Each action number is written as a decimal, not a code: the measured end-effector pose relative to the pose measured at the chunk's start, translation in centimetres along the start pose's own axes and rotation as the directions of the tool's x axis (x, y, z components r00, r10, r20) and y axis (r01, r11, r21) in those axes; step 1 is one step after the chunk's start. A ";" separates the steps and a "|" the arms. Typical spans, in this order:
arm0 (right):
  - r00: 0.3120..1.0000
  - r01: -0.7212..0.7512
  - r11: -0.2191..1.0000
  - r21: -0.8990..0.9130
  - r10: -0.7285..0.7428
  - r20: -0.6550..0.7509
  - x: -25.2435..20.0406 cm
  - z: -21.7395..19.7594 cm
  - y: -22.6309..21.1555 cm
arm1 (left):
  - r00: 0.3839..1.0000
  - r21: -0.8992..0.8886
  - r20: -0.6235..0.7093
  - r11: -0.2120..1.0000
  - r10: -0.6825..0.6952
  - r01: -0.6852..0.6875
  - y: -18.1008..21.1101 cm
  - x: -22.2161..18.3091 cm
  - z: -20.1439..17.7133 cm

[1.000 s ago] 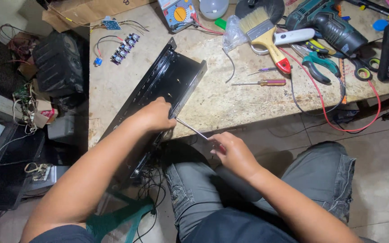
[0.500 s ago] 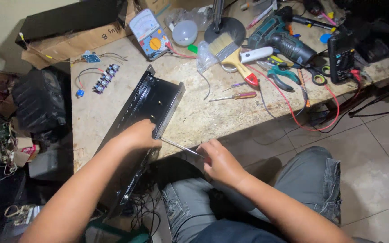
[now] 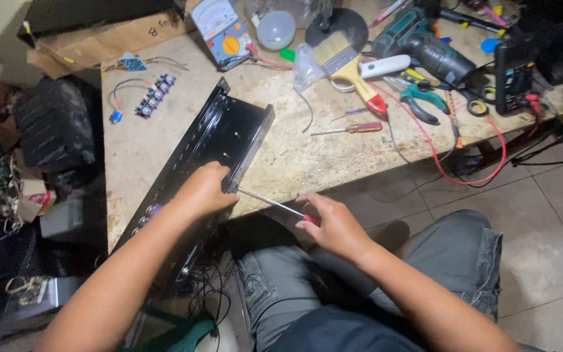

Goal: Repairing an electronic device by connecting internal wires and using a screwdriver on a workbench

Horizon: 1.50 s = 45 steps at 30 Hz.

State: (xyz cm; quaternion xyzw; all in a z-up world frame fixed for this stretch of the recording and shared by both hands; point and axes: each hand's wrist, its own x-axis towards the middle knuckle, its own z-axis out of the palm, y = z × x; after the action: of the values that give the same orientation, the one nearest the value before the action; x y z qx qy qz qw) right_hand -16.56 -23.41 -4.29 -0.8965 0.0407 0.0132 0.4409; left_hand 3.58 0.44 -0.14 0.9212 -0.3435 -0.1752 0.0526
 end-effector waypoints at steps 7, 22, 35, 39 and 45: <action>0.999 -0.014 0.989 -0.147 0.009 -0.037 0.2 0.7 1.6 | 0.994 -0.006 -0.104 0.999 0.034 -0.035 -1.4 -0.4 1.4; 0.993 0.008 0.999 -0.037 -0.012 -0.116 -0.3 0.2 1.6 | 0.984 -0.130 -0.170 0.991 -0.053 0.031 -1.5 -0.5 1.9; 0.962 0.093 0.958 -0.273 -0.157 -0.225 -0.7 0.0 1.9 | 0.949 -0.417 -0.165 0.891 -0.270 0.181 -0.7 -0.9 2.5; 0.996 0.045 0.994 -0.104 -0.053 -0.073 -0.3 -0.6 1.6 | 0.949 -0.426 -0.169 0.888 -0.268 0.175 -1.2 -0.5 3.0; 0.993 -0.033 0.996 -0.088 0.022 -0.114 -0.1 -0.3 2.8 | 0.955 -0.325 -0.249 0.943 -0.162 0.076 -2.0 -0.3 3.2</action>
State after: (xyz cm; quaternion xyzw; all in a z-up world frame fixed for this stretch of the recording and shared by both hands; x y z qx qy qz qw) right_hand -16.94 -25.33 -6.31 -0.9141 0.0773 -0.0297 0.3970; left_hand 3.42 2.23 -3.43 0.9357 -0.2442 -0.1016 0.2333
